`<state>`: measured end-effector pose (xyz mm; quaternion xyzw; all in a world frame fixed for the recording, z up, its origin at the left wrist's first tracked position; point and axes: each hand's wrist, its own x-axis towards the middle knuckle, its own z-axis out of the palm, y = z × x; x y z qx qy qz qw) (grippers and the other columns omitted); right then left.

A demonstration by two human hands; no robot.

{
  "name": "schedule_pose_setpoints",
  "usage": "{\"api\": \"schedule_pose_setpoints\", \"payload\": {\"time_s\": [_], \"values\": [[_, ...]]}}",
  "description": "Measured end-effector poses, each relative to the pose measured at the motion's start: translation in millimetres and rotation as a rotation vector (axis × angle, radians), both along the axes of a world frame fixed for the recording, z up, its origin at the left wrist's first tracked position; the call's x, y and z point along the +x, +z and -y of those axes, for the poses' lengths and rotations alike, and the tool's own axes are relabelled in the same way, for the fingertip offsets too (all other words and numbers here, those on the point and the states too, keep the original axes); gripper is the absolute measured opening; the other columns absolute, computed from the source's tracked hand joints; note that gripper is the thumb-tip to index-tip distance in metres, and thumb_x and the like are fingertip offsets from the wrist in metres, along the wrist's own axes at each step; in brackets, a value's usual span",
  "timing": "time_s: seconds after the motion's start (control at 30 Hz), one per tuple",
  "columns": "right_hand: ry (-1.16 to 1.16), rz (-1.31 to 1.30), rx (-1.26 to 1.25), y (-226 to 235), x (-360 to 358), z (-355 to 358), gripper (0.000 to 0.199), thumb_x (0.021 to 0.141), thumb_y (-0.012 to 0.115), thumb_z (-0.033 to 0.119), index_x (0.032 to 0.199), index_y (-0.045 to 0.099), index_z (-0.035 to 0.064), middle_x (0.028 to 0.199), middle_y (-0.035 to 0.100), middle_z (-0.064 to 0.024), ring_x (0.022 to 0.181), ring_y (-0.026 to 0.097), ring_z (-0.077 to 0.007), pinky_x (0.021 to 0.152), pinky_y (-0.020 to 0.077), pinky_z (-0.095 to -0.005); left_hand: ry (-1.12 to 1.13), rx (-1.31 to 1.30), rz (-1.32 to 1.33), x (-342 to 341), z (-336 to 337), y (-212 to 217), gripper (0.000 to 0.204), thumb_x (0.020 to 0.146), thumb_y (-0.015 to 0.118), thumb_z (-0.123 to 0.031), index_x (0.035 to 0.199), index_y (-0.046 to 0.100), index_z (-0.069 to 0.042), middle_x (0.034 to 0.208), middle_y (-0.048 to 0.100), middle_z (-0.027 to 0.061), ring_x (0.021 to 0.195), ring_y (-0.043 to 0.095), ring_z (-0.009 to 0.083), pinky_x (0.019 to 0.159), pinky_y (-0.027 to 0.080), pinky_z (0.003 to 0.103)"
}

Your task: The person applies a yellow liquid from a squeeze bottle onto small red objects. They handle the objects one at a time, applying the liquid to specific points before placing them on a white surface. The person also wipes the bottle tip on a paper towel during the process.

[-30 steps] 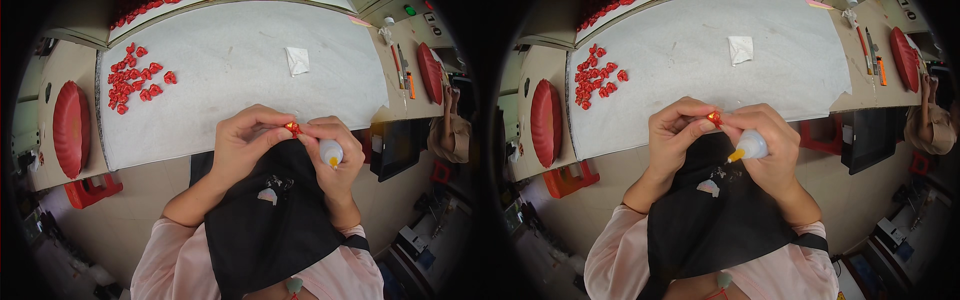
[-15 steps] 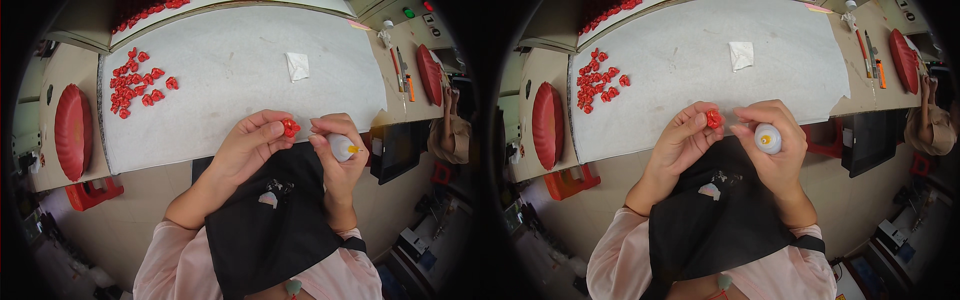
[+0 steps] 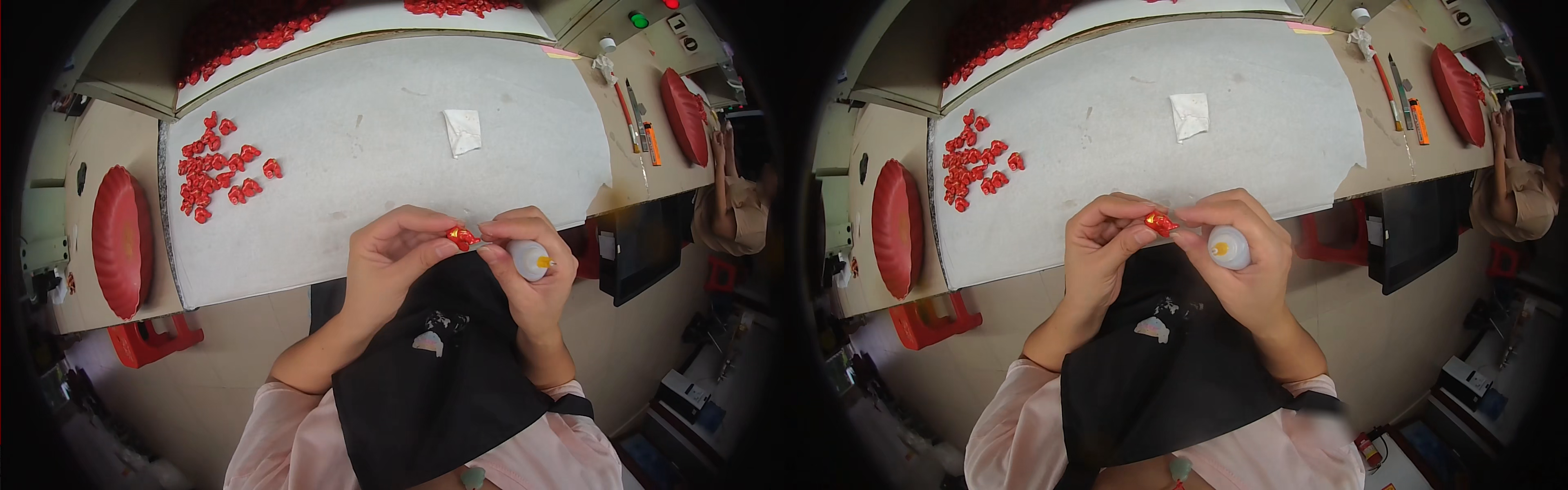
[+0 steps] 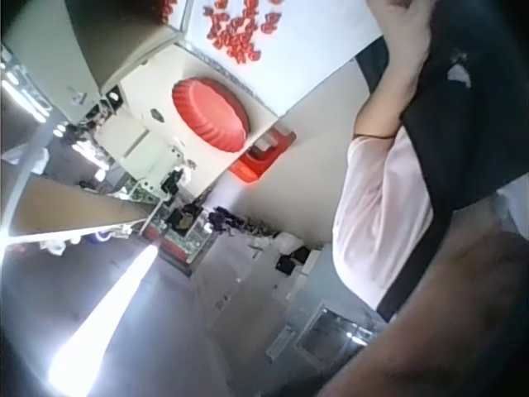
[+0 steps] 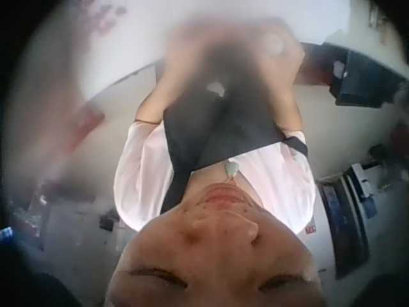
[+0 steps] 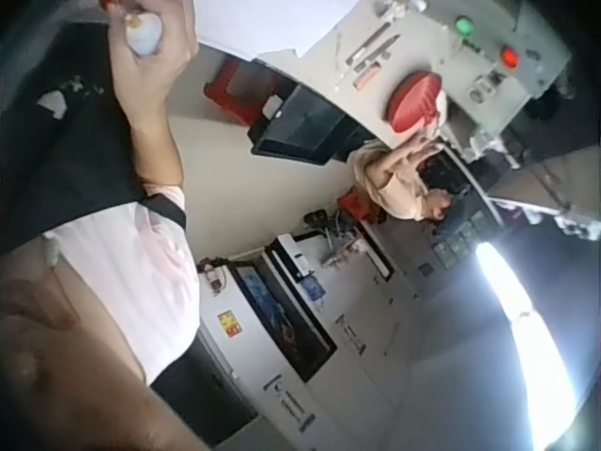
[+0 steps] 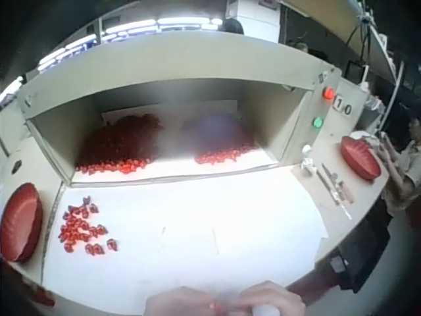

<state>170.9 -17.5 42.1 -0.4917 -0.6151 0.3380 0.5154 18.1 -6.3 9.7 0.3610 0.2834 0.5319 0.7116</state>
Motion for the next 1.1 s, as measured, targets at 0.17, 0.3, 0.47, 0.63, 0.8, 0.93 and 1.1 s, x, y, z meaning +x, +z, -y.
{"api": "schedule_pose_setpoints", "payload": {"time_s": [0.17,0.3,0.47,0.63,0.8,0.93,1.1], "values": [[-0.032,-0.037,-0.068,-5.0,-1.4,0.2,0.012,0.069,0.065,-0.004,0.079,0.059,0.0002,0.075,0.06,-0.0075,0.067,0.057,-0.0131,0.059,0.0434,-0.0225,0.106,0.242,-0.221,2.1,1.2,-5.6,0.016,0.074,0.057,0.01,0.089,0.057,0.004,0.095,0.057,0.0163,0.089,0.058,0.0202,0.077,0.049,0.028],[-0.025,-0.084,-0.089,-7.1,-2.4,0.3,0.011,0.069,0.064,-0.005,0.078,0.059,0.0001,0.074,0.06,-0.0068,0.066,0.057,-0.0121,0.059,0.0432,-0.0219,0.14,0.263,-0.29,3.8,2.1,-6.1,0.018,0.073,0.058,0.01,0.089,0.058,0.003,0.095,0.057,0.0151,0.088,0.057,0.0198,0.077,0.048,0.028],[-0.019,-0.08,-0.096,-9.8,-2.3,-0.6,0.008,0.071,0.064,-0.004,0.076,0.059,0.0002,0.072,0.06,-0.006,0.065,0.057,-0.0111,0.059,0.043,-0.0212,0.185,0.226,-0.324,7.4,3.0,-4.8,0.018,0.069,0.063,0.007,0.086,0.061,0.002,0.09,0.061,0.0128,0.084,0.058,0.0189,0.074,0.046,0.026],[-0.017,-0.098,-0.126,-8.2,-2.7,-1.7,0.006,0.072,0.063,-0.003,0.075,0.059,0.0001,0.071,0.06,-0.0058,0.065,0.057,-0.0107,0.059,0.0429,-0.0209,0.206,0.26,-0.372,7.5,1.6,-6.0,0.016,0.069,0.063,0.007,0.084,0.062,0.001,0.087,0.062,0.0125,0.081,0.06,0.019,0.071,0.047,0.026],[-0.011,-0.097,-0.143,-9.7,-2.3,-1.3,0.006,0.072,0.063,-0.002,0.075,0.059,0.0003,0.071,0.06,-0.0059,0.065,0.057,-0.0108,0.059,0.0428,-0.0207,0.218,0.323,-0.417,6.9,0.9,-9.3,0.017,0.069,0.063,0.007,0.085,0.063,0.001,0.087,0.063,0.0122,0.08,0.06,0.0193,0.07,0.048,0.026],[0.003,-0.111,-0.179,-9.0,-0.4,-1.1,0.005,0.073,0.063,-0.001,0.076,0.059,0.0005,0.071,0.06,-0.0054,0.065,0.056,-0.0093,0.059,0.0424,-0.0203,0.229,0.381,-0.414,7.6,1.1,-9.4,0.018,0.069,0.06,0.01,0.085,0.062,0.002,0.088,0.062,0.0143,0.08,0.061,0.02,0.068,0.051,0.026],[-0.005,-0.157,-0.247,-6.9,0.0,0.7,0.004,0.075,0.062,0.001,0.076,0.059,0.001,0.071,0.06,-0.0044,0.065,0.055,-0.0072,0.059,0.0419,-0.0199,0.212,0.475,-0.48,6.5,0.5,-7.1,0.017,0.072,0.055,0.014,0.084,0.061,0.005,0.091,0.059,0.0171,0.086,0.059,0.0221,0.07,0.051,0.026]]}}
